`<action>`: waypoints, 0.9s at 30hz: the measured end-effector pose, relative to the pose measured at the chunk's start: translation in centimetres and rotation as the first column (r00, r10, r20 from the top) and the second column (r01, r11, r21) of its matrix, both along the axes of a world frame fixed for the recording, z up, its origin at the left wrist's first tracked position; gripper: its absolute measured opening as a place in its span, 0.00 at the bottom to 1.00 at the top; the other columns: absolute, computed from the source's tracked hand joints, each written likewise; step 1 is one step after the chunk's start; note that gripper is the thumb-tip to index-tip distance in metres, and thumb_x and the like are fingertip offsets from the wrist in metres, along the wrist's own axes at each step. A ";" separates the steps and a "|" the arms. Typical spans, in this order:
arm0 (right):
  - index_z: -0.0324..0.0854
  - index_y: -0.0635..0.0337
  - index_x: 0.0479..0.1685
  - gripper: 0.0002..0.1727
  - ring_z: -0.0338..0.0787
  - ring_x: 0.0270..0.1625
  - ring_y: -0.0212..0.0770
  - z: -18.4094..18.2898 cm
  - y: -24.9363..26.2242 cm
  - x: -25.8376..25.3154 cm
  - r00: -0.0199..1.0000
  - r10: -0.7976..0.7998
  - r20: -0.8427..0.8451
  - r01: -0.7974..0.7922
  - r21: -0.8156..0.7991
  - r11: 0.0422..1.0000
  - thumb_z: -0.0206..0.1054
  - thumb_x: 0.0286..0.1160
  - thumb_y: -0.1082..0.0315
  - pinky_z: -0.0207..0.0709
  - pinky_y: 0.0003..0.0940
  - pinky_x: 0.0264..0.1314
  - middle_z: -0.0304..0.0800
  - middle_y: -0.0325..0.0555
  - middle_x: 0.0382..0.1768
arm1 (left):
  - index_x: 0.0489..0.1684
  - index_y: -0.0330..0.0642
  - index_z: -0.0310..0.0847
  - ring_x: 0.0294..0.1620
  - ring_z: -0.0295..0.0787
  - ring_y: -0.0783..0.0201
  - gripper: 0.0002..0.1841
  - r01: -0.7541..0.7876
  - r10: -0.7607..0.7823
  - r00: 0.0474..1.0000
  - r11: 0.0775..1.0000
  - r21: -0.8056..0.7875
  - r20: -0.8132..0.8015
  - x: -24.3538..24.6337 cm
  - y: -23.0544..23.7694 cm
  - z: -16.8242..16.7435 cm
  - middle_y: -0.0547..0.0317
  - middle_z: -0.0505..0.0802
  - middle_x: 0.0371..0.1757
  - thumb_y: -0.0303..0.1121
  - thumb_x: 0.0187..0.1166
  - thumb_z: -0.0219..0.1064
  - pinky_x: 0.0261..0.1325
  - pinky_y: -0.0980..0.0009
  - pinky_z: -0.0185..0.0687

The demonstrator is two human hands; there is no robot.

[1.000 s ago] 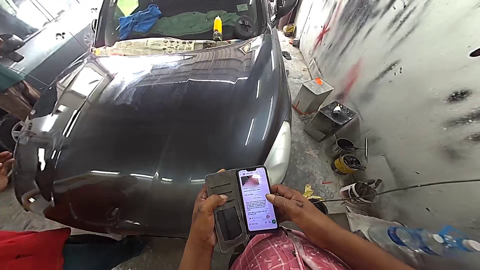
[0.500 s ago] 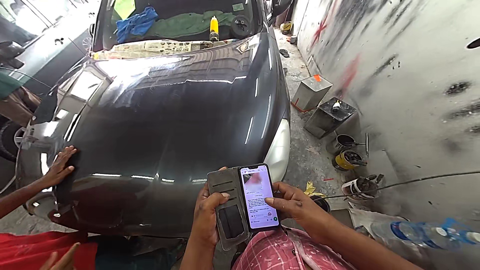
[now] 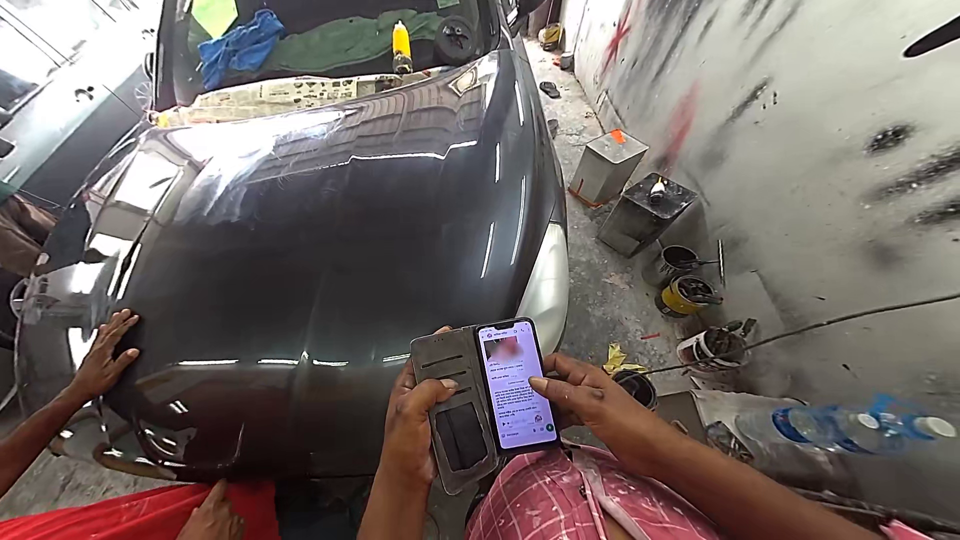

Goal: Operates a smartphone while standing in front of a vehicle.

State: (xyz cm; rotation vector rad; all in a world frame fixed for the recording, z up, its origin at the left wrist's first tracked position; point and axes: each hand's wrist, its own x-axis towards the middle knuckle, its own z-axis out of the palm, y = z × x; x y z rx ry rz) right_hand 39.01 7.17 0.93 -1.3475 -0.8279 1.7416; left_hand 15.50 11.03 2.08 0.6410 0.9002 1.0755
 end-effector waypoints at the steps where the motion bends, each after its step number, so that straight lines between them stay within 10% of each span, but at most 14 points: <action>1: 0.78 0.60 0.61 0.14 0.97 0.43 0.49 0.0 0.0 0.0 1.000 -0.005 0.003 0.005 -0.002 1.000 0.61 0.87 0.61 0.92 0.41 0.47 0.94 0.58 0.46 | 0.80 0.44 0.75 0.49 0.95 0.54 0.32 0.002 -0.002 1.000 1.000 -0.001 0.004 0.1 0.0 0.1 0.38 0.92 0.58 0.20 0.69 0.58 0.51 0.59 0.94; 27: 0.78 0.59 0.62 0.14 0.97 0.42 0.49 0.3 -0.2 0.3 1.000 -0.008 -0.007 0.008 0.007 1.000 0.60 0.89 0.61 0.92 0.39 0.47 0.94 0.58 0.46 | 0.79 0.44 0.75 0.48 0.96 0.54 0.32 -0.013 0.013 1.000 1.000 0.006 -0.012 0.4 -0.1 0.5 0.38 0.92 0.56 0.20 0.68 0.58 0.48 0.59 0.94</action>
